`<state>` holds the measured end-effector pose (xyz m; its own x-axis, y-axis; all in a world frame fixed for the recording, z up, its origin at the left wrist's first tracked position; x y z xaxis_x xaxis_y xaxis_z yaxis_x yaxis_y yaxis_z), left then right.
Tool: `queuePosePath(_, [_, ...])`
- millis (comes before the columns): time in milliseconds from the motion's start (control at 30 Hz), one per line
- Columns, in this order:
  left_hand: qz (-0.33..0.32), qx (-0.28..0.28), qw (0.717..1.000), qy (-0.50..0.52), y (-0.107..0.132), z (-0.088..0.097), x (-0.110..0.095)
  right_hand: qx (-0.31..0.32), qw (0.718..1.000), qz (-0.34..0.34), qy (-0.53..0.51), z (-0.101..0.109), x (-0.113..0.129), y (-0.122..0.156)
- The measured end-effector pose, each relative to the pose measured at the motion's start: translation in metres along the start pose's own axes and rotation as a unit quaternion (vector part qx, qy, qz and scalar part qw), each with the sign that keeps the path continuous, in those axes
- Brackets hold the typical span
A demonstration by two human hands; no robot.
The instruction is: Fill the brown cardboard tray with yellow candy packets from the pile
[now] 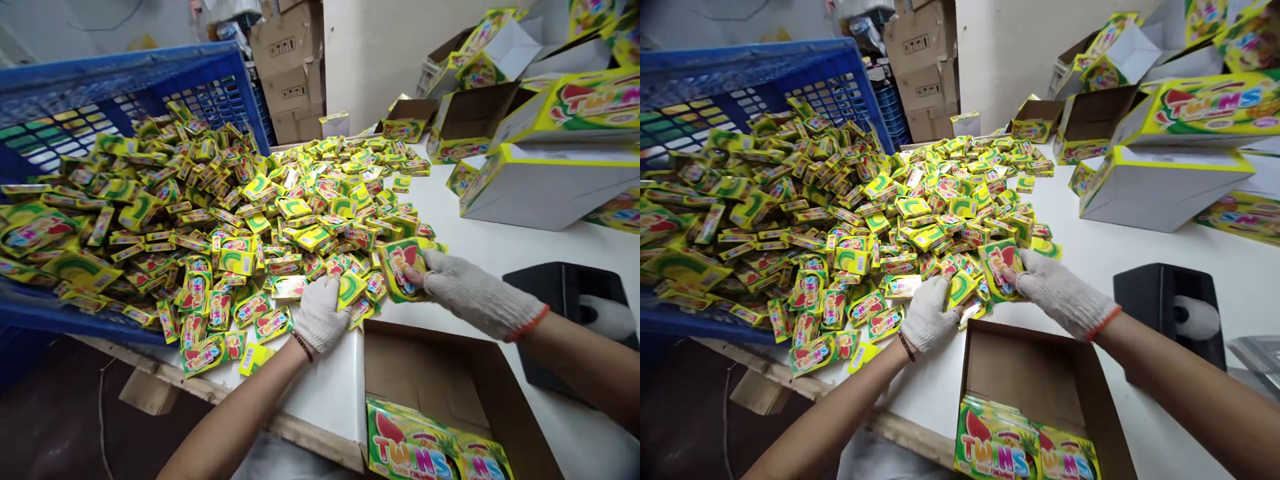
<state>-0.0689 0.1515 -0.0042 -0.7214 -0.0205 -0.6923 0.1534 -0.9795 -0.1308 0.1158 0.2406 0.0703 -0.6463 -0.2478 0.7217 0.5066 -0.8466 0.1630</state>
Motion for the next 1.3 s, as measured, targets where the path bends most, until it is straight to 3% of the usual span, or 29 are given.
queuePosePath(67, [0.031, -0.033, 0.984, 0.173, 0.000, -0.003, -0.007, 0.066, 0.978, -0.031, -0.194, -0.021, -0.006, 0.002])
queuePosePath(167, [0.033, -0.011, 0.941, 0.338, -0.002, -0.006, -0.027, 0.143, 0.918, -0.043, -0.367, -0.051, -0.002, 0.003])
queuePosePath(233, [0.003, -0.007, 0.954, 0.298, -0.003, 0.001, -0.034, 0.152, 0.902, -0.056, -0.401, -0.060, 0.001, 0.001])
queuePosePath(300, [-0.026, -0.041, 0.983, 0.177, -0.003, 0.019, -0.029, 0.125, 0.902, -0.089, -0.404, -0.057, -0.001, -0.001])
queuePosePath(367, [-0.017, -0.075, 0.997, 0.031, 0.002, 0.041, -0.009, 0.093, 0.907, -0.112, -0.396, -0.047, -0.006, -0.002])
queuePosePath(433, [0.035, -0.074, 0.993, -0.082, 0.011, 0.062, 0.019, 0.096, 0.912, -0.101, -0.385, -0.039, -0.006, -0.002])
queuePosePath(533, [0.090, -0.041, 0.988, -0.118, 0.022, 0.083, 0.051, 0.126, 0.921, -0.066, -0.363, -0.036, 0.001, -0.002])
queuePosePath(600, [0.099, -0.048, 0.990, -0.088, 0.025, 0.088, 0.055, 0.125, 0.923, -0.050, -0.361, -0.043, 0.008, -0.004])
queuePosePath(700, [0.090, -0.071, 0.993, -0.004, 0.017, 0.077, 0.038, 0.145, 0.912, -0.015, -0.382, -0.062, 0.027, -0.007])
queuePosePath(767, [0.057, -0.077, 0.990, 0.099, 0.008, 0.061, 0.018, 0.175, 0.909, 0.015, -0.377, -0.074, 0.039, -0.008])
queuePosePath(833, [0.029, -0.064, 0.989, 0.133, 0.000, 0.043, 0.003, 0.172, 0.918, 0.019, -0.358, -0.075, 0.044, -0.009])
queuePosePath(967, [0.020, -0.013, 1.000, 0.011, -0.006, 0.015, 0.001, 0.077, 0.933, -0.048, -0.348, -0.040, 0.024, -0.012])
queuePosePath(1100, [0.028, -0.012, 0.999, -0.039, -0.014, 0.012, 0.016, -0.010, 0.920, -0.106, -0.378, -0.001, -0.007, -0.009])
queuePosePath(1200, [0.058, -0.015, 0.996, -0.064, -0.028, 0.016, 0.022, -0.029, 0.892, -0.168, -0.418, 0.003, -0.019, -0.002])
queuePosePath(1300, [0.092, -0.018, 0.993, -0.068, -0.040, 0.020, 0.015, -0.020, 0.869, -0.183, -0.460, -0.011, -0.015, 0.002])
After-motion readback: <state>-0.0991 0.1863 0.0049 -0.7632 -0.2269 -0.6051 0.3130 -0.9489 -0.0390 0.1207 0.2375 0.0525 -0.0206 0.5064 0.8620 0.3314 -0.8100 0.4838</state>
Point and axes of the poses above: each hand's wrist, its own y-axis away from the middle knuckle, its own z-axis out of the back of the hand, x = y × z, the point moved 5 cm from there along -y, towards the middle knuckle, and after that the axes turned 14 degrees about y, right-handed, at the moved point
